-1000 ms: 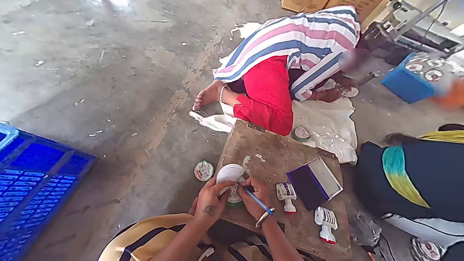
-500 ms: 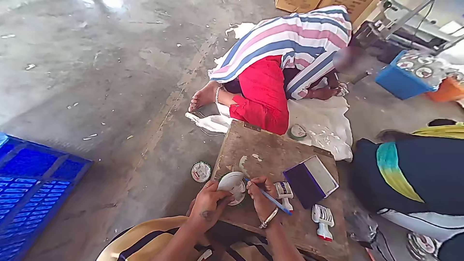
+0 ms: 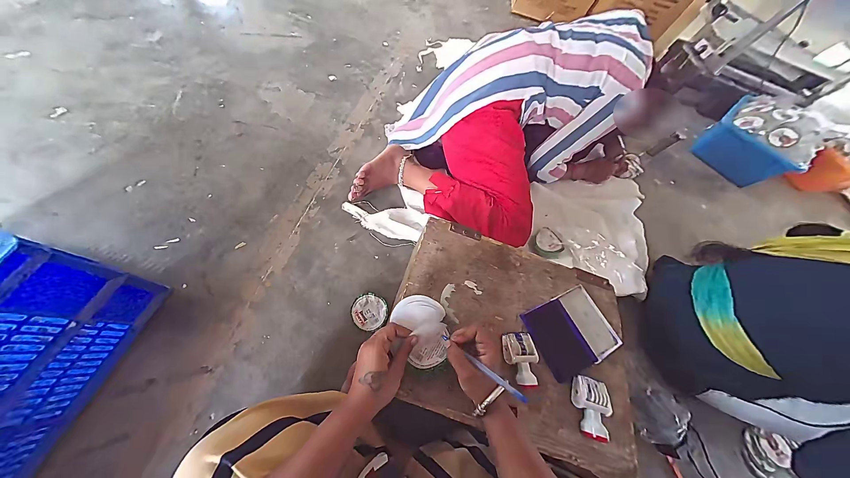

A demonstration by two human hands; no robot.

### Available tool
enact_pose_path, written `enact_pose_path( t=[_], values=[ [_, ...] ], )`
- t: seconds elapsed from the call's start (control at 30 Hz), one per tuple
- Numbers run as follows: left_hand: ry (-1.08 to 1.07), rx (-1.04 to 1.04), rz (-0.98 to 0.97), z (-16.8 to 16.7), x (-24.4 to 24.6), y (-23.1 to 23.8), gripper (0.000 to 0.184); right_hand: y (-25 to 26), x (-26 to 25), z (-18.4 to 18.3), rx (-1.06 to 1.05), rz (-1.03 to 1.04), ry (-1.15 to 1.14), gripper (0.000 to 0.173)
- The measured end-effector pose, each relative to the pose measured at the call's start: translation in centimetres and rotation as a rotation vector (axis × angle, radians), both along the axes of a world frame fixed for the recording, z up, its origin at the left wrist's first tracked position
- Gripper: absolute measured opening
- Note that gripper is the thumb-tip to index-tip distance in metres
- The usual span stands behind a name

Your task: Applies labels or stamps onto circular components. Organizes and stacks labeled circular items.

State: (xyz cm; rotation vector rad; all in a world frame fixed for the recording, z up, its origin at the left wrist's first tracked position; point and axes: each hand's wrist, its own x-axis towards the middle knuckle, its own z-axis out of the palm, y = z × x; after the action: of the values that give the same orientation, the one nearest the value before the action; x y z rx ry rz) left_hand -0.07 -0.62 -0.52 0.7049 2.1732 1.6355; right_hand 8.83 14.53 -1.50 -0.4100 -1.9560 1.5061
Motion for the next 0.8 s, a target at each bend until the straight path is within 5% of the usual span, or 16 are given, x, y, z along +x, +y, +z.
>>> enact_pose_path(
  t=[0.23,0.37,0.53,0.8],
  values=[
    [0.147,0.036,0.112,-0.6,0.7,0.6,0.030,-0.2,-0.1,0.2,0.273,0.046,-0.322,0.013],
    [0.130,-0.005,0.044,0.1,0.5,0.5,0.043,-0.2,0.0,0.0,0.268,0.082,-0.309,0.015],
    [0.066,-0.050,0.019,0.4,0.4,0.4,0.033,-0.3,-0.2,0.2,0.249,0.061,-0.314,0.012],
    [0.066,-0.119,-0.001,0.7,0.3,0.5,0.044,-0.4,-0.2,0.3,0.267,0.060,-0.315,0.011]
  ],
)
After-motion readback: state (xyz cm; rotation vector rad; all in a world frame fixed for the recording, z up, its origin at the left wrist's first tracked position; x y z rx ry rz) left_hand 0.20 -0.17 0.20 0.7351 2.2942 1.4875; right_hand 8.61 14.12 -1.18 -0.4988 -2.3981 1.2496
